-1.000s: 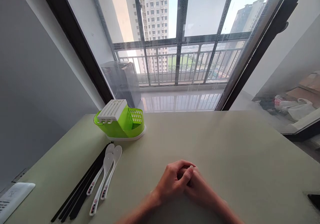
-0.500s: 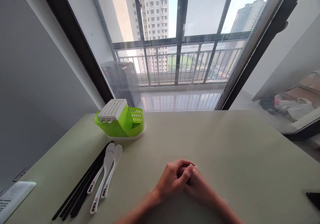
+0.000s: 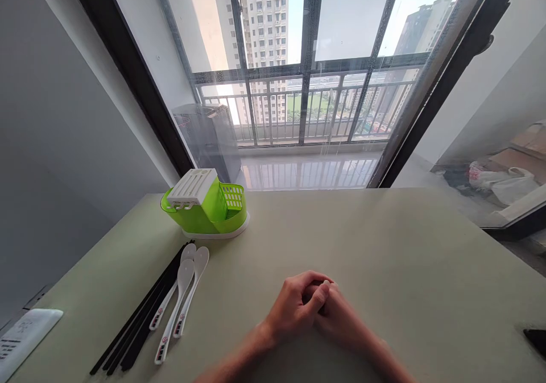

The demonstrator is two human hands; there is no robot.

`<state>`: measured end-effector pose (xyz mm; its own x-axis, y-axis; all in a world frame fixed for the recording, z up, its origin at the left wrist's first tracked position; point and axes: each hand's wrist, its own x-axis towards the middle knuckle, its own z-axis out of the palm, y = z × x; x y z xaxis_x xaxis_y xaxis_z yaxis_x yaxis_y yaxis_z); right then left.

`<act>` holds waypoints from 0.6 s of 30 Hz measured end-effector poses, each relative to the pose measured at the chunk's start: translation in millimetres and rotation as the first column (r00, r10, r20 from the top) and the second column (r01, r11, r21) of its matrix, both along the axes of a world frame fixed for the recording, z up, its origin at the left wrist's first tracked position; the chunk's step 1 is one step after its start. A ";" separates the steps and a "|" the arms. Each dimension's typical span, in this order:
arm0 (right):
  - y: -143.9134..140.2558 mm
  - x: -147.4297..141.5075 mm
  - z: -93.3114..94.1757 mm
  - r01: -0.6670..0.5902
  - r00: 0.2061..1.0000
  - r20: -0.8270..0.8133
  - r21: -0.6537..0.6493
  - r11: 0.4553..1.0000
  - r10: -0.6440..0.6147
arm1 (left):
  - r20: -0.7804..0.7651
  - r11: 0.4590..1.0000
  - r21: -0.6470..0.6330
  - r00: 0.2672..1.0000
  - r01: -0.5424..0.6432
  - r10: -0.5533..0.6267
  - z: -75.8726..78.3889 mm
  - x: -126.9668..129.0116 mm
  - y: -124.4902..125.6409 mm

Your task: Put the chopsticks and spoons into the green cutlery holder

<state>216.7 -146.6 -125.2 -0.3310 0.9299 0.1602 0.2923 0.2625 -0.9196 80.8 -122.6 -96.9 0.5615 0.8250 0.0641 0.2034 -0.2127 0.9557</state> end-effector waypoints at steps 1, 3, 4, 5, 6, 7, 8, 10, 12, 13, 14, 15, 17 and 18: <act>0.0 -0.1 0.1 0.001 1.000 0.002 0.002 1.000 -0.001 | 0.001 1.000 0.000 1.000 -0.001 0.001 -0.3 0.0 0.1; 0.0 -0.1 0.0 0.003 1.000 0.005 0.005 1.000 -0.003 | 0.000 1.000 0.001 1.000 -0.003 0.003 -0.7 -0.1 0.2; -0.1 0.0 -0.1 0.001 1.000 0.006 0.001 1.000 -0.001 | 0.000 1.000 0.000 1.000 -0.003 0.003 -0.8 -0.1 0.2; -0.3 0.1 -0.2 -0.002 1.000 0.004 -0.004 1.000 0.002 | 0.000 1.000 -0.001 1.000 -0.002 0.002 -0.8 -0.1 0.3; -0.4 0.2 -0.3 -0.003 1.000 0.002 -0.010 1.000 0.003 | 0.001 1.000 -0.002 1.000 -0.001 0.001 -0.7 -0.1 0.3; -0.6 0.3 -0.4 -0.003 1.000 -0.002 -0.016 1.000 0.003 | 0.001 1.000 -0.001 1.000 0.000 0.000 -0.6 -0.1 0.3; -0.7 0.4 -0.3 -0.001 1.000 -0.006 -0.018 1.000 0.000 | 0.001 1.000 0.000 1.000 -0.001 0.001 -0.4 -0.1 0.4; -0.9 0.5 -0.1 0.005 1.000 -0.007 -0.011 1.000 -0.005 | -0.002 1.000 0.003 1.000 -0.002 0.002 -0.3 -0.1 0.4; -0.9 0.5 0.2 0.004 1.000 -0.006 -0.001 1.000 -0.004 | -0.003 1.000 0.004 1.000 -0.005 0.005 -0.5 -0.1 0.4; -0.8 0.4 0.3 0.000 1.000 -0.008 0.002 1.000 0.000 | -0.002 1.000 0.003 1.000 -0.005 0.005 -0.7 -0.1 0.4; -0.8 0.3 0.3 -0.002 1.000 -0.012 0.004 1.000 0.002 | 0.000 1.000 0.002 1.000 -0.006 0.006 -1.0 -0.1 0.4; -0.6 0.2 0.2 -0.004 1.000 -0.016 0.002 1.000 0.004 | 0.002 1.000 0.000 1.000 -0.006 0.006 -1.2 -0.1 0.3; -0.5 -0.1 -0.5 -0.002 1.000 -0.020 -0.003 1.000 0.002 | 0.002 1.000 -0.004 1.000 -0.006 0.006 -1.4 -0.1 0.1; -0.5 -0.2 -0.9 -0.001 1.000 -0.021 -0.005 1.000 0.000 | 0.001 1.000 -0.003 1.000 -0.005 0.005 -1.4 0.0 0.0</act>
